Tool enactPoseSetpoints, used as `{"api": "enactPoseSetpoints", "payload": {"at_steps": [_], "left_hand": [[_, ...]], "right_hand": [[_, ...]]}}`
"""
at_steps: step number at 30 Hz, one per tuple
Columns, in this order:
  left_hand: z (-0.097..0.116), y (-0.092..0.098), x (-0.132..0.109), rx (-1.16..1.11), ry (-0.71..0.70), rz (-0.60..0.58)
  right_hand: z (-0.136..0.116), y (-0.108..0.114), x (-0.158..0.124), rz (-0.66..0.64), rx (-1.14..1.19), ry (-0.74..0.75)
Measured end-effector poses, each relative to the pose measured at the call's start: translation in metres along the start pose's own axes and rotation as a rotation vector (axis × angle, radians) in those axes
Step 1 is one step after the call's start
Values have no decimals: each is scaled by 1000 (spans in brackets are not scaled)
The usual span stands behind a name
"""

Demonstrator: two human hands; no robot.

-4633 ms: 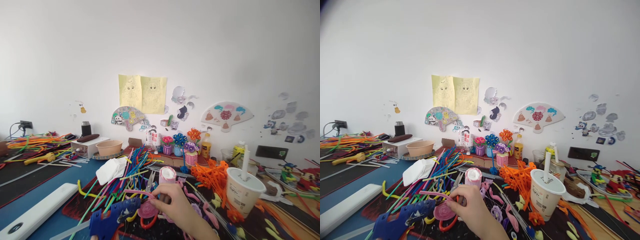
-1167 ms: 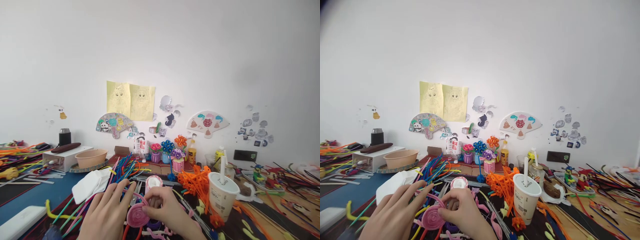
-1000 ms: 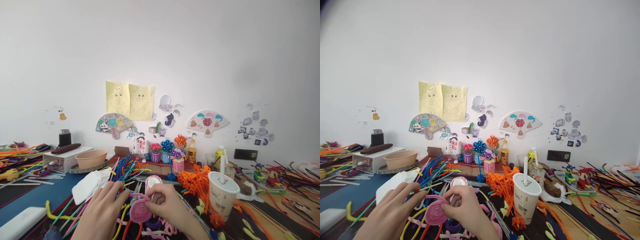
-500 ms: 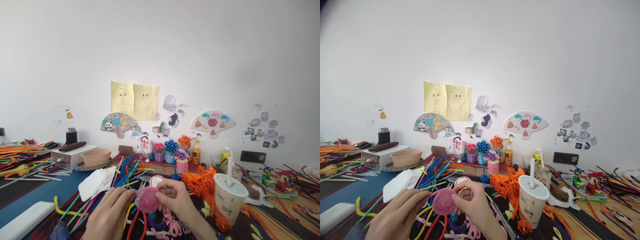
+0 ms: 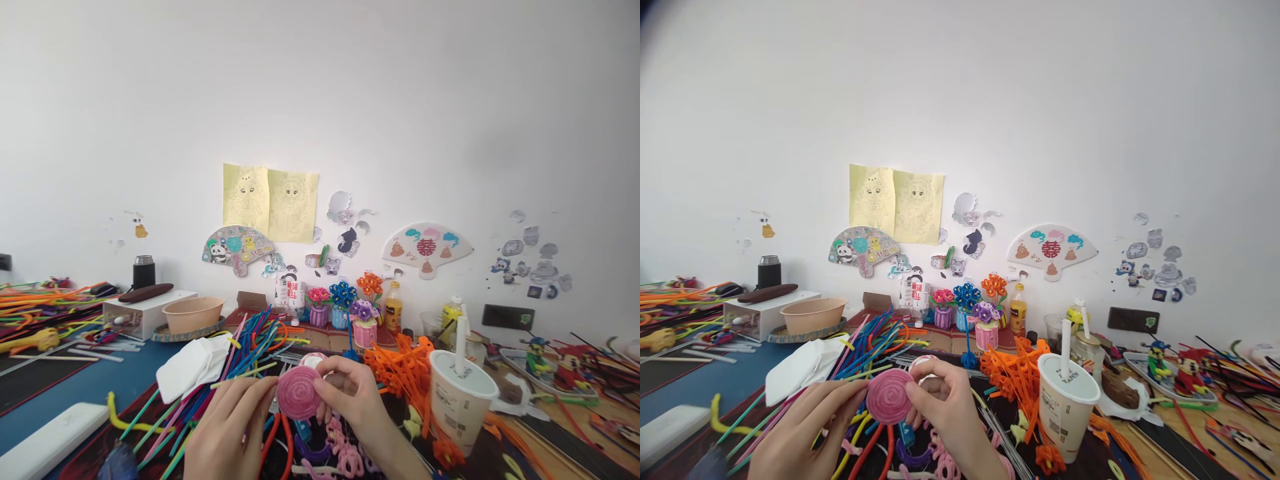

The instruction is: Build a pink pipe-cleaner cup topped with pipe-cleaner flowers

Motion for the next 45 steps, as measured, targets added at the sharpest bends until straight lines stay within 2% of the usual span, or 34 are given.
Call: {"api": "enactPoseSetpoints", "payload": {"at_steps": [7, 15, 17, 20, 23, 25, 28, 37, 41, 45], "left_hand": [[-7, -10, -4, -49, 94, -5], [-3, -20, 1, -27, 148, 79], [-7, -26, 3, -86, 230, 59], [-23, -40, 4, -260, 458, -42], [-36, -59, 4, -536, 676, -146], [-38, -70, 9, -752, 731, -171], [-37, -84, 19, -917, 723, -194], [-44, -123, 26, -823, 667, -204], [-57, -130, 22, -791, 678, -209], [-77, -128, 15, -659, 741, -170]], "right_hand": [[-2, -2, 1, 35, 9, 19], [4, 3, 2, 88, 67, 45], [5, 5, 3, 107, 70, 44], [5, 8, 4, 125, 79, 49], [4, 13, 6, 160, 93, 72], [4, 19, 8, 193, 112, 84], [7, 27, 10, 247, 133, 88], [16, 41, 18, 337, 48, 80], [25, 56, 24, 334, -103, 32], [37, 77, 23, 434, -291, 23]]}}
Point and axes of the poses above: each hand's wrist, its own x-axis towards the middle knuckle, its own y-axis out of the back of the hand, z = x × y, the point moved 7 cm from there along x, towards the middle knuckle, and after that the axes turned 4 degrees about -y, right-handed, at the moved point
